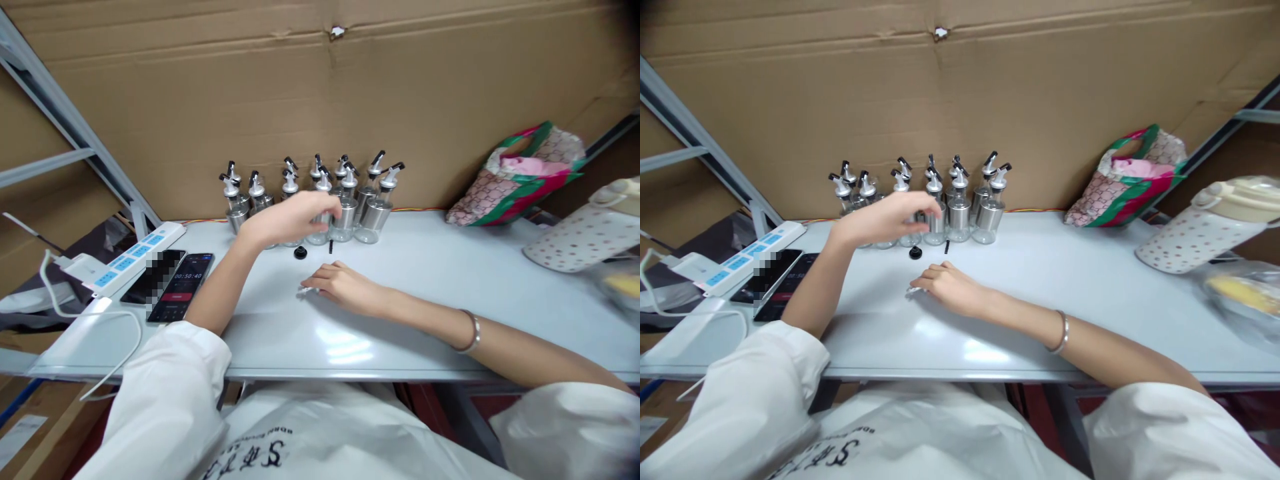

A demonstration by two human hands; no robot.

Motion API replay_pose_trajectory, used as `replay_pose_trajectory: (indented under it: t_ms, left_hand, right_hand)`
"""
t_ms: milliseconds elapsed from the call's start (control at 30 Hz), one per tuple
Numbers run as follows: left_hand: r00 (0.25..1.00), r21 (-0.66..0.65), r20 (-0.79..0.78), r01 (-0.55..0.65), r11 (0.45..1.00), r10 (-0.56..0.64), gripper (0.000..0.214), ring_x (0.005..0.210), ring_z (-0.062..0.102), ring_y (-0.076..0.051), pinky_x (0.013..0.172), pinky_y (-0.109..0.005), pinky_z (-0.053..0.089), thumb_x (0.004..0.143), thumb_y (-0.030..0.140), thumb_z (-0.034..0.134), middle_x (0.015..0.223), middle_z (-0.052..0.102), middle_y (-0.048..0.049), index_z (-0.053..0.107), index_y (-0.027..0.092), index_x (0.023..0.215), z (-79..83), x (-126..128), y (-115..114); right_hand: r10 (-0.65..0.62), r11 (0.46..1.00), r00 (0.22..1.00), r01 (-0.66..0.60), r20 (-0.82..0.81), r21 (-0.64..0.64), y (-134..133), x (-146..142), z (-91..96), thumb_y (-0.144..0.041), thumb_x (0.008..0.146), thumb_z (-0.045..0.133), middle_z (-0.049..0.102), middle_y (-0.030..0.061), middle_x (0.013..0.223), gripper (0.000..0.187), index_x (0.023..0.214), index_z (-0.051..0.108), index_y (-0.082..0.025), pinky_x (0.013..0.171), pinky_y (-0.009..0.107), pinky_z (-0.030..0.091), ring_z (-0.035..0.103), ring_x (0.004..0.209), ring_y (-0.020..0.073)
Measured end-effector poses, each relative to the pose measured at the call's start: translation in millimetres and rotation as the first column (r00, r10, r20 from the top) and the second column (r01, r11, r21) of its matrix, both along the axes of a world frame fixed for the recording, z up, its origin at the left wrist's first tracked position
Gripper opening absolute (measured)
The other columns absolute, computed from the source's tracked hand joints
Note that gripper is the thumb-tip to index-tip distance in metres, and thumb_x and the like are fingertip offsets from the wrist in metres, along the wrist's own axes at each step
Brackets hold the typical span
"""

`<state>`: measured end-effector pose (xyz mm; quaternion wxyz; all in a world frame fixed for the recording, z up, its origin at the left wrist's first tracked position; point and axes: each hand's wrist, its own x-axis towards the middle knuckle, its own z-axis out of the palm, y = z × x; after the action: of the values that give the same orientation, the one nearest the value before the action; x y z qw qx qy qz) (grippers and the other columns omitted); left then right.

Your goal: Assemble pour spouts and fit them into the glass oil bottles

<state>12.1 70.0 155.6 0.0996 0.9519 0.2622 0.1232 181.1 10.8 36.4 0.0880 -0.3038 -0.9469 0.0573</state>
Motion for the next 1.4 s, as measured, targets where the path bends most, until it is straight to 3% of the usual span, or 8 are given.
replay_pose_trajectory:
  t_ms: [133, 233, 367, 533, 867, 967, 1233, 1400]
  left_hand:
    - [0.922, -0.392, -0.351, 0.014, 0.920, -0.164, 0.036, 0.094, 0.061, -0.018, 0.076, -0.027, 0.047, 0.074, 0.022, 0.065, 0.108, 0.066, -0.0057, 0.057, 0.018, 0.108, -23.1, 12, 7]
    - [0.868, -0.526, -0.427, -0.013, 0.850, -0.251, 0.036, 0.086, 0.063, -0.017, 0.073, -0.026, 0.047, 0.069, 0.027, 0.069, 0.096, 0.070, -0.0037, 0.060, 0.016, 0.102, -42.5, 24, 19]
    - [0.867, -0.716, -0.334, 0.022, 0.698, -0.371, 0.024, 0.071, 0.062, -0.014, 0.068, -0.025, 0.046, 0.071, 0.031, 0.067, 0.078, 0.070, -0.0016, 0.063, 0.015, 0.087, -60.9, 31, 32]
    - [0.906, -0.892, -0.167, 0.029, 0.450, -0.390, 0.036, 0.067, 0.063, -0.015, 0.062, -0.026, 0.048, 0.058, 0.037, 0.081, 0.075, 0.070, -0.0014, 0.064, 0.016, 0.082, -80.8, 31, 44]
    - [0.919, -0.983, -0.105, -0.038, 0.180, -0.379, 0.039, 0.061, 0.068, -0.016, 0.058, -0.026, 0.055, 0.060, 0.047, 0.081, 0.070, 0.073, -0.0049, 0.070, 0.015, 0.078, -120.4, 31, 61]
    - [0.928, -0.986, -0.100, -0.044, 0.162, -0.359, 0.043, 0.053, 0.066, -0.015, 0.049, -0.023, 0.052, 0.063, 0.054, 0.077, 0.068, 0.073, -0.0073, 0.071, 0.014, 0.078, -124.6, 31, 64]
    - [0.922, -0.974, -0.164, -0.095, 0.207, -0.350, 0.045, 0.051, 0.066, -0.017, 0.048, -0.025, 0.053, 0.067, 0.056, 0.073, 0.066, 0.073, -0.0124, 0.072, 0.011, 0.072, -122.1, 36, 59]
    - [0.912, -0.970, -0.176, -0.097, 0.223, -0.369, 0.043, 0.051, 0.067, -0.016, 0.046, -0.023, 0.053, 0.074, 0.053, 0.066, 0.065, 0.073, -0.0109, 0.072, 0.011, 0.073, -123.4, 37, 60]
  right_hand:
    - [-0.096, 0.992, 0.992, 0.089, -0.083, -0.086, -13, 18, -2.1, -0.012, 0.087, 0.052, 0.069, 0.0125, 0.103, 0.027, 0.113, 0.061, -0.015, 0.084, 0.041, 0.038, 0.062, 0.099, 0.0263]
    - [-0.160, 0.980, 0.967, 0.133, -0.196, -0.148, -15, 26, -9.4, -0.019, 0.086, 0.055, 0.070, 0.0107, 0.103, 0.028, 0.113, 0.058, -0.018, 0.087, 0.041, 0.036, 0.063, 0.095, 0.0242]
    - [-0.190, 0.974, 0.953, 0.153, -0.236, -0.167, -13, 31, -12.7, -0.019, 0.083, 0.055, 0.070, 0.0072, 0.100, 0.026, 0.108, 0.058, -0.020, 0.088, 0.040, 0.033, 0.064, 0.091, 0.0229]
    - [-0.224, 0.965, 0.935, 0.174, -0.276, -0.195, -15, 33, -6.4, -0.026, 0.086, 0.057, 0.070, 0.0051, 0.095, 0.022, 0.107, 0.055, -0.019, 0.087, 0.038, 0.031, 0.064, 0.086, 0.0208]
    - [-0.173, 0.984, 0.950, 0.180, -0.259, 0.002, -4, 45, -5.6, -0.029, 0.090, 0.056, 0.070, 0.0064, 0.091, 0.014, 0.093, 0.064, -0.019, 0.083, 0.037, 0.030, 0.059, 0.089, 0.0217]
    - [-0.170, 0.982, 0.954, 0.185, -0.249, 0.042, -2, 48, -7.9, -0.031, 0.090, 0.056, 0.070, 0.0048, 0.087, 0.014, 0.089, 0.065, -0.020, 0.084, 0.038, 0.028, 0.059, 0.087, 0.0213]
    - [-0.174, 0.979, 0.944, 0.197, -0.280, 0.057, -4, 45, -8.3, -0.043, 0.086, 0.061, 0.068, 0.0046, 0.087, 0.027, 0.097, 0.060, -0.019, 0.084, 0.037, 0.029, 0.060, 0.082, 0.0205]
    - [-0.155, 0.986, 0.933, 0.168, -0.324, 0.014, -7, 44, -6.2, -0.035, 0.094, 0.051, 0.069, 0.0062, 0.083, 0.022, 0.098, 0.063, -0.017, 0.085, 0.038, 0.031, 0.061, 0.081, 0.0201]
